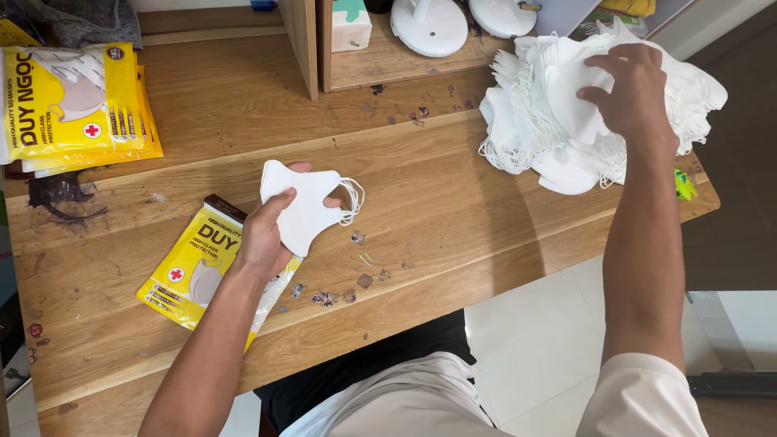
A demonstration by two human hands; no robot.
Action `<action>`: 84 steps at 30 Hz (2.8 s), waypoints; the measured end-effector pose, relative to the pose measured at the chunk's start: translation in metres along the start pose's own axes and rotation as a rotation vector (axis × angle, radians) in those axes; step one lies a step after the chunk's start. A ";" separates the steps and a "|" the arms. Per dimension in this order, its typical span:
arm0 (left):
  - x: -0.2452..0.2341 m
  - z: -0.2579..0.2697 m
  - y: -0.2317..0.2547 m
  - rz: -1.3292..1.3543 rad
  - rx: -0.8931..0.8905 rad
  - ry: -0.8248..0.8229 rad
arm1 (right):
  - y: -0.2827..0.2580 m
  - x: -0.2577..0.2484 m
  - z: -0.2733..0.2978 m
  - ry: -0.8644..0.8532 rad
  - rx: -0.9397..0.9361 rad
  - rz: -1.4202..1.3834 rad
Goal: Packaging individual face masks into plastic envelopes
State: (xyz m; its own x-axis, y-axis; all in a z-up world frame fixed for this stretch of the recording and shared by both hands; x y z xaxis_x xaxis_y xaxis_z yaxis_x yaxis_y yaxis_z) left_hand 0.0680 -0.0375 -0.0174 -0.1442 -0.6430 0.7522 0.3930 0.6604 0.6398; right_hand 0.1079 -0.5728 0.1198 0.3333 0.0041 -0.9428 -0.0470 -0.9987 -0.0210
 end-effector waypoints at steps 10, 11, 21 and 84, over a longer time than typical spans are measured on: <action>-0.006 0.000 0.000 0.001 0.000 0.036 | 0.017 0.004 -0.005 0.090 -0.002 -0.010; -0.004 0.001 0.001 -0.025 -0.008 0.016 | 0.022 0.000 -0.005 0.157 0.029 0.023; -0.002 0.002 0.002 -0.020 -0.018 -0.012 | -0.020 -0.094 0.024 0.582 -0.132 -0.309; 0.018 0.023 0.028 -0.060 0.004 0.000 | -0.399 0.048 0.081 -0.571 -0.199 -1.423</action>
State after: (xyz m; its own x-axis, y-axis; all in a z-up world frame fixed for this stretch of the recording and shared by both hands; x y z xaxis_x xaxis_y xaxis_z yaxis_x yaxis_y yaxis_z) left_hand 0.0560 -0.0218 0.0180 -0.1674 -0.6813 0.7126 0.3803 0.6223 0.6842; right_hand 0.0667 -0.1700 0.0559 -0.4017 0.8977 -0.1812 0.1232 -0.1430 -0.9820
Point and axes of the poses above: each hand's wrist, its own z-axis away from the middle knuckle, its own x-axis out of the palm, y = z × x, the point moved 8 cm from there along -z, towards the middle knuckle, and after that the axes turned 6 degrees about x, right-handed, at the moved point
